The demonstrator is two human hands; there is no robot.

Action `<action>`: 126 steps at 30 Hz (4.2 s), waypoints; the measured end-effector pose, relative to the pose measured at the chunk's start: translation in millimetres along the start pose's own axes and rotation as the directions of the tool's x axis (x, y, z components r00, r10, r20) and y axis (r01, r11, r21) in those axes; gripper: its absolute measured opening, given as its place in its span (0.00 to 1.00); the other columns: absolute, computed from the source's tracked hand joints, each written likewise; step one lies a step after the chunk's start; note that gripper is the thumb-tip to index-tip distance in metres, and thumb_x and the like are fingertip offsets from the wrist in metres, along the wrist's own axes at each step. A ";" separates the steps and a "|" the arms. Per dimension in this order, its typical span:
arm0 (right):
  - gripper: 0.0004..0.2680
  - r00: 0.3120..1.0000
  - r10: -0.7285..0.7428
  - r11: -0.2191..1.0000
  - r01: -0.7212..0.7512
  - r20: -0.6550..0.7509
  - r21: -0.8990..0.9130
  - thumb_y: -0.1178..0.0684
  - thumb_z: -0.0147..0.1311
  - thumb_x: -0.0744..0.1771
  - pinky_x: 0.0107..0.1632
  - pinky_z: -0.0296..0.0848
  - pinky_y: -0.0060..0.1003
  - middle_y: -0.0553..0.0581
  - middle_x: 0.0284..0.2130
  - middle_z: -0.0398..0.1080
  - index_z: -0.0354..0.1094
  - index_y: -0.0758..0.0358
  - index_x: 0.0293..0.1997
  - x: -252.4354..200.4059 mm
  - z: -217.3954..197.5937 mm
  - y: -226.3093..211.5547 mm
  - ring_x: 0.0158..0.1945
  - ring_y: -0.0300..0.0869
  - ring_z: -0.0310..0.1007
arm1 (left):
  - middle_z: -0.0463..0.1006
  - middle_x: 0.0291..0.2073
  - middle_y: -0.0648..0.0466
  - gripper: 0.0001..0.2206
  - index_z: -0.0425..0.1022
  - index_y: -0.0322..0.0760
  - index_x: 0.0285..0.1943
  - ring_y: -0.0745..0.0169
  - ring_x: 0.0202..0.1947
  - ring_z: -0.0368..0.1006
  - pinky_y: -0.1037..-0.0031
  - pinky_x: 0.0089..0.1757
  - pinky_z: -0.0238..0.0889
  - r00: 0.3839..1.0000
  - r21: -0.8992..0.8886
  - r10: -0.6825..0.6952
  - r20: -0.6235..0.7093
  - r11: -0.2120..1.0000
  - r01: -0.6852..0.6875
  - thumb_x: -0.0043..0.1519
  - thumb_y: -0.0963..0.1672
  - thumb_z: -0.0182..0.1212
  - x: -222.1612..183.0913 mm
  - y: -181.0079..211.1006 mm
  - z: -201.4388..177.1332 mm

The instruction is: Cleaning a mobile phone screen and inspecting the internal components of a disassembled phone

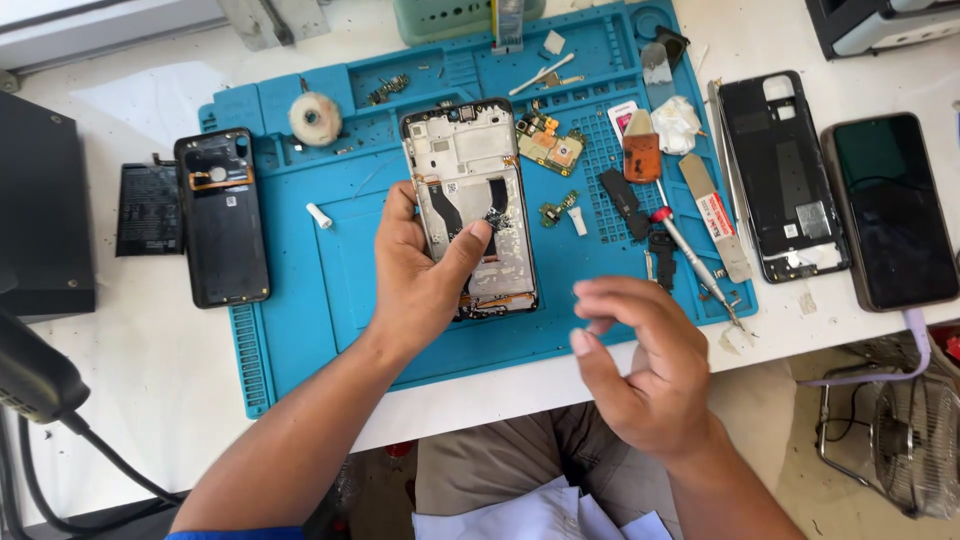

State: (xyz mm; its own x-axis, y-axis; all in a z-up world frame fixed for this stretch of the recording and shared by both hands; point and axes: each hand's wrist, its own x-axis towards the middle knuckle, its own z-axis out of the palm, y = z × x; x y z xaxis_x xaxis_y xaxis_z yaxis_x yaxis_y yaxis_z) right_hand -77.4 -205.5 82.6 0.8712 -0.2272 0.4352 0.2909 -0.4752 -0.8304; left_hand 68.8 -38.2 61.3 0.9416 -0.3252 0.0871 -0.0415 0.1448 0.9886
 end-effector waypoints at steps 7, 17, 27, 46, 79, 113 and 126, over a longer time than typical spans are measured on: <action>0.08 0.985 -0.002 0.996 0.017 0.175 -0.084 0.57 0.57 0.67 0.38 0.79 0.32 0.66 0.44 0.77 0.71 0.71 0.46 2.4 4.0 -5.5 0.44 0.46 0.80 | 0.79 0.49 0.51 0.19 0.65 0.37 0.60 0.64 0.41 0.76 0.72 0.36 0.75 0.998 -0.146 -0.066 -0.014 0.987 0.063 0.61 0.42 0.64 2.6 -9.7 -5.3; 0.09 0.966 0.083 0.827 0.070 0.245 -0.557 0.57 0.55 0.71 0.36 0.73 0.50 0.67 0.46 0.79 0.74 0.72 0.55 82.1 -20.9 23.5 0.35 0.53 0.79 | 0.82 0.47 0.49 0.23 0.70 0.36 0.58 0.57 0.43 0.79 0.64 0.42 0.78 0.955 -0.332 -0.295 -0.040 0.905 0.265 0.53 0.43 0.70 8.7 -7.8 -6.6; 0.20 0.962 0.176 0.669 0.041 0.211 -0.743 0.47 0.64 0.68 0.39 0.70 0.70 0.66 0.54 0.72 0.67 0.67 0.64 130.1 26.5 82.6 0.54 0.65 0.71 | 0.83 0.43 0.46 0.23 0.73 0.33 0.59 0.49 0.40 0.81 0.56 0.40 0.80 0.931 -0.491 -0.364 0.016 0.808 0.325 0.52 0.40 0.68 11.2 -3.8 -8.4; 0.11 0.954 0.166 0.868 -0.021 0.251 -0.496 0.60 0.66 0.68 0.34 0.66 0.44 0.63 0.43 0.65 0.74 0.67 0.55 138.5 19.4 66.6 0.34 0.47 0.64 | 0.81 0.50 0.39 0.19 0.71 0.29 0.61 0.41 0.52 0.79 0.50 0.52 0.77 0.959 -0.634 -0.186 0.213 0.721 0.280 0.61 0.42 0.66 11.3 5.1 -13.5; 0.07 0.966 0.105 0.992 -0.120 0.238 0.050 0.63 0.60 0.71 0.42 0.76 0.30 0.64 0.40 0.74 0.70 0.77 0.53 114.2 8.0 -1.3 0.37 0.43 0.74 | 0.78 0.49 0.34 0.32 0.55 0.44 0.80 0.33 0.46 0.77 0.51 0.50 0.70 0.633 -0.445 -0.286 0.719 0.511 0.736 0.65 0.55 0.48 6.2 -2.8 -20.8; 0.09 0.977 0.055 0.991 -0.079 0.208 0.109 0.51 0.56 0.74 0.66 0.79 0.37 0.52 0.55 0.70 0.70 0.44 0.62 71.4 20.3 64.9 0.62 0.43 0.77 | 0.74 0.57 0.38 0.28 0.65 0.29 0.69 0.39 0.55 0.73 0.44 0.52 0.66 0.719 -0.386 -0.494 0.489 0.617 0.686 0.66 0.53 0.49 -0.9 -19.1 -14.3; 0.10 0.975 0.114 0.982 -0.140 0.189 0.126 0.52 0.54 0.73 0.62 0.82 0.36 0.53 0.57 0.74 0.68 0.50 0.62 71.0 5.7 45.9 0.50 0.41 0.81 | 0.72 0.56 0.36 0.26 0.64 0.28 0.68 0.36 0.55 0.70 0.45 0.53 0.62 0.644 -0.181 -0.708 0.290 0.620 0.763 0.65 0.49 0.41 5.0 -24.4 -12.5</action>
State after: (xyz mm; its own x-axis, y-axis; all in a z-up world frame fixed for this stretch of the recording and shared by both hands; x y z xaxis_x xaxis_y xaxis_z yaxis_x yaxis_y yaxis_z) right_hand 0.0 -238.5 73.4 0.9578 -0.1149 0.2636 0.2139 -0.3280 -0.9201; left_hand 78.7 -31.7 36.2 0.5390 -0.5826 -0.6084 0.7536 0.0108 0.6572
